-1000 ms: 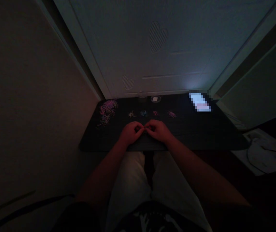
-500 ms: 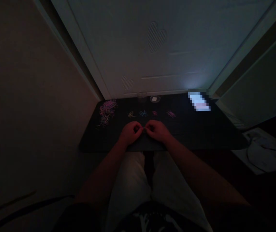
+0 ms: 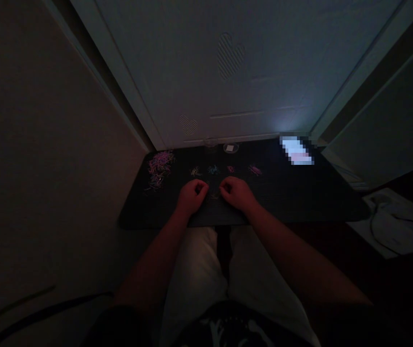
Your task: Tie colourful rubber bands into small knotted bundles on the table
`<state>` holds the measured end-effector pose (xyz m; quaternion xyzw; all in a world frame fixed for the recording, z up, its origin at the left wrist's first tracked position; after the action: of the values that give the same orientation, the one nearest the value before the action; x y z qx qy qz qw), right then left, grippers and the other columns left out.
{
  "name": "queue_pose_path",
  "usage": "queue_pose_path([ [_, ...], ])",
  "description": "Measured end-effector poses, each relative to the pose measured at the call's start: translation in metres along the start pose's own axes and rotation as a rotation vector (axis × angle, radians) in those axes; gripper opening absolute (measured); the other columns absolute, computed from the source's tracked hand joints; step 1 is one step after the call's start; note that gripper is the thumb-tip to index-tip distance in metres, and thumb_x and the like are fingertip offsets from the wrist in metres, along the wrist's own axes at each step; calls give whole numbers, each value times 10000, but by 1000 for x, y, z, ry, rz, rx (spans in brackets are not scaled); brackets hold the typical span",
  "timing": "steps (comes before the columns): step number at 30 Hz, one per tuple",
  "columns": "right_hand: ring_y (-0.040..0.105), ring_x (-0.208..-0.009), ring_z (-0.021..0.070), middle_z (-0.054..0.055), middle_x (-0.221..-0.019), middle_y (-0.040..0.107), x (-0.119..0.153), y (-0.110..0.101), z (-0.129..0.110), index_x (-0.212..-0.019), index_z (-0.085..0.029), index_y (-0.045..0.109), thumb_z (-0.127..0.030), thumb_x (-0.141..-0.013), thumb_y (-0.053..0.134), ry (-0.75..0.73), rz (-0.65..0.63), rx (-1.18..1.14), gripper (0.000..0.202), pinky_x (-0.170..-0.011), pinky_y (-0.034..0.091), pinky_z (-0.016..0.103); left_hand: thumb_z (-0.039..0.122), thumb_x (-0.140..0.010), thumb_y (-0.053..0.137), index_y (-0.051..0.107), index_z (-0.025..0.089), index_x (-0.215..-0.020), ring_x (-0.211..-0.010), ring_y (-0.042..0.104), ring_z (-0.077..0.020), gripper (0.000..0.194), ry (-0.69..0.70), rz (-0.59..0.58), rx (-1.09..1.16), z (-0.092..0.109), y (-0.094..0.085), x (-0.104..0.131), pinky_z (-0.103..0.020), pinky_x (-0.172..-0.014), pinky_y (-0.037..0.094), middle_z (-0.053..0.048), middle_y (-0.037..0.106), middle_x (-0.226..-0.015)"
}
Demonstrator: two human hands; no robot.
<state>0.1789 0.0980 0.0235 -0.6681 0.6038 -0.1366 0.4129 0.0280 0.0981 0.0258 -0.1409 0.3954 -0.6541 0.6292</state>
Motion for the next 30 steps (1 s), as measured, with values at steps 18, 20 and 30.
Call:
queue_pose_path([
  [18, 555, -857, 168, 56, -907, 607, -1, 4, 2, -883, -174, 664, -36, -718, 453, -38, -37, -1, 301, -779, 420, 282, 293, -796, 544, 625, 171, -826, -688, 593, -135, 150, -52, 34, 1, -8, -2, -3, -266, -655, 473, -30, 663, -783],
  [20, 553, -847, 165, 53, -892, 604, -1, 2, 5, -877, -171, 655, -26, -705, 441, -25, -20, -51, 310, -773, 424, 283, 296, -789, 552, 625, 169, -832, -681, 594, -134, 153, -59, 29, 9, -8, -1, -3, -260, -639, 471, -28, 661, -774],
  [30, 560, -780, 154, 36, -811, 622, -1, -4, 9, -816, -167, 636, -75, -731, 439, 15, 24, -158, 233, -741, 426, 281, 325, -771, 574, 613, 170, -790, -677, 599, -131, 161, -94, 40, 51, -9, -3, -2, -254, -606, 458, -23, 662, -765],
])
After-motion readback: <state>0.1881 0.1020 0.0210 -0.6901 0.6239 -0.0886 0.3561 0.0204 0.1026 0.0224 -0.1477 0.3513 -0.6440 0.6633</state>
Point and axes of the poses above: each hand's wrist, its own x-axis away from the middle knuckle, its own y-axis out of the palm, z = x × y, the point moved 9 cm from there along -x, towards the middle knuckle
